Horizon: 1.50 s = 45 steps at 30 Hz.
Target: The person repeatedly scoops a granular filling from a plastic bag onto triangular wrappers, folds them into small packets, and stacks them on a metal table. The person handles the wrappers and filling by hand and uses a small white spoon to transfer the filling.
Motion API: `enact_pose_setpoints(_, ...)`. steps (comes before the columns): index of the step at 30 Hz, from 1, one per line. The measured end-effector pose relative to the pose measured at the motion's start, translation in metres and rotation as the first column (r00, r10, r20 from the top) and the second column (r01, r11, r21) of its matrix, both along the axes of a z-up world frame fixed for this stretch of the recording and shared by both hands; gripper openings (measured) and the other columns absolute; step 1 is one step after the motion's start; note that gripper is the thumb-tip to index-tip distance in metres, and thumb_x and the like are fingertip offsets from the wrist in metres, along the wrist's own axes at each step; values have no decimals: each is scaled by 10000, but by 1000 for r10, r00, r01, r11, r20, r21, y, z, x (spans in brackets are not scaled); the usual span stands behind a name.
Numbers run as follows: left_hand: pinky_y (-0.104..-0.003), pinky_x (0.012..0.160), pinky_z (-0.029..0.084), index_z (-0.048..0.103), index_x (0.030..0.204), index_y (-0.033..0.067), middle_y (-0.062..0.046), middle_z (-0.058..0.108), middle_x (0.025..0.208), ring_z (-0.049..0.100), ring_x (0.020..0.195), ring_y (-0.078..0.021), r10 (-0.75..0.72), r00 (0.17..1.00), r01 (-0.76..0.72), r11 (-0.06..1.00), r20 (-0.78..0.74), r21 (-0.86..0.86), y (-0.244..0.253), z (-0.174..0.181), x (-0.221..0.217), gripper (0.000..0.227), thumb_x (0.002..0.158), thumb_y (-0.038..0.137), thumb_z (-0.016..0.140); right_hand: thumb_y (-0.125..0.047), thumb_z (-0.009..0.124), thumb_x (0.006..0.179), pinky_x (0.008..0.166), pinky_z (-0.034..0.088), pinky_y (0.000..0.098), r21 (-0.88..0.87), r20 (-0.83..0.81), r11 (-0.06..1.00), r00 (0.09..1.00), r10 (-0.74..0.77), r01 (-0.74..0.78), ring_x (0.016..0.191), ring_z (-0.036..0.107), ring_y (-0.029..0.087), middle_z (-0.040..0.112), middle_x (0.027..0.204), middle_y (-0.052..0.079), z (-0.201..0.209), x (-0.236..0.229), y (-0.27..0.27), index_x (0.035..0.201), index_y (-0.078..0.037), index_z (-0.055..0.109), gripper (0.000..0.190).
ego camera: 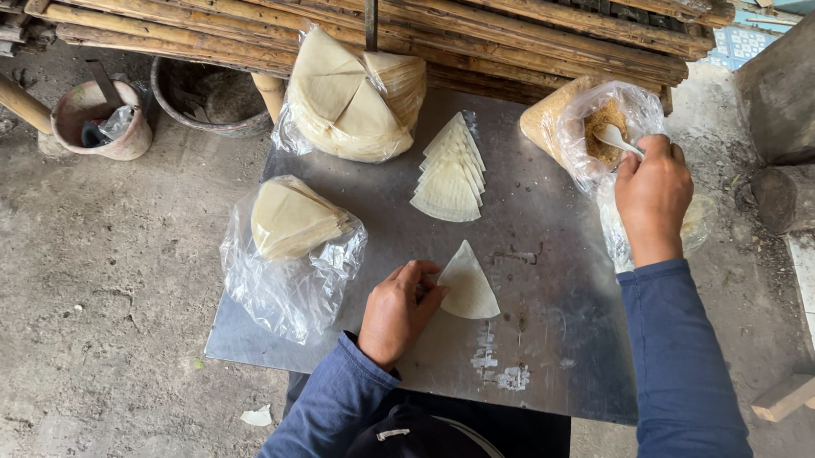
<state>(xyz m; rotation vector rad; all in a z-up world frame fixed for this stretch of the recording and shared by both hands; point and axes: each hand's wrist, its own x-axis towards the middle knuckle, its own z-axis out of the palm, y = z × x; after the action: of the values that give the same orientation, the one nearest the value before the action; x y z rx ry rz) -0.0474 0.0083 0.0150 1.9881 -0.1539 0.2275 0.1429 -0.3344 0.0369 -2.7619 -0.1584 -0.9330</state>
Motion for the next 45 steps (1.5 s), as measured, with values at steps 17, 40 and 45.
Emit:
enact_pose_setpoints(17, -322, 657, 618, 678, 1063, 12, -134, 749, 904, 769, 771, -226, 23, 1000, -23, 1000, -20, 3, -1, -1, -1, 238, 879, 138, 764, 71, 647, 980, 641, 551, 336, 296, -9, 954, 998, 58, -53, 721, 696, 182, 723, 843, 91, -20, 1, -3, 969, -38, 679, 114)
enact_pose_setpoints(40, -323, 694, 614, 676, 1058, 17, -128, 742, 911, 762, 784, -226, 28, 1000, -28, 999, -12, -24, 3, -5, -4, 245, 861, 125, 773, 54, 583, 974, 620, 572, 299, 952, -155, 305, 896, 416, 23, 704, 666, 152, 704, 895, 122, 18, -137, 38, 1032, -21, 680, 136)
enact_pose_setpoints(45, -309, 702, 624, 669, 1078, 12, -122, 744, 949, 768, 819, -212, 18, 1000, -19, 999, -9, -33, 3, -6, -6, 245, 865, 93, 760, -50, 609, 994, 623, 559, 266, 887, -291, 462, 788, 542, 10, 691, 651, 117, 733, 862, 92, -27, -182, 74, 1036, -31, 687, 91)
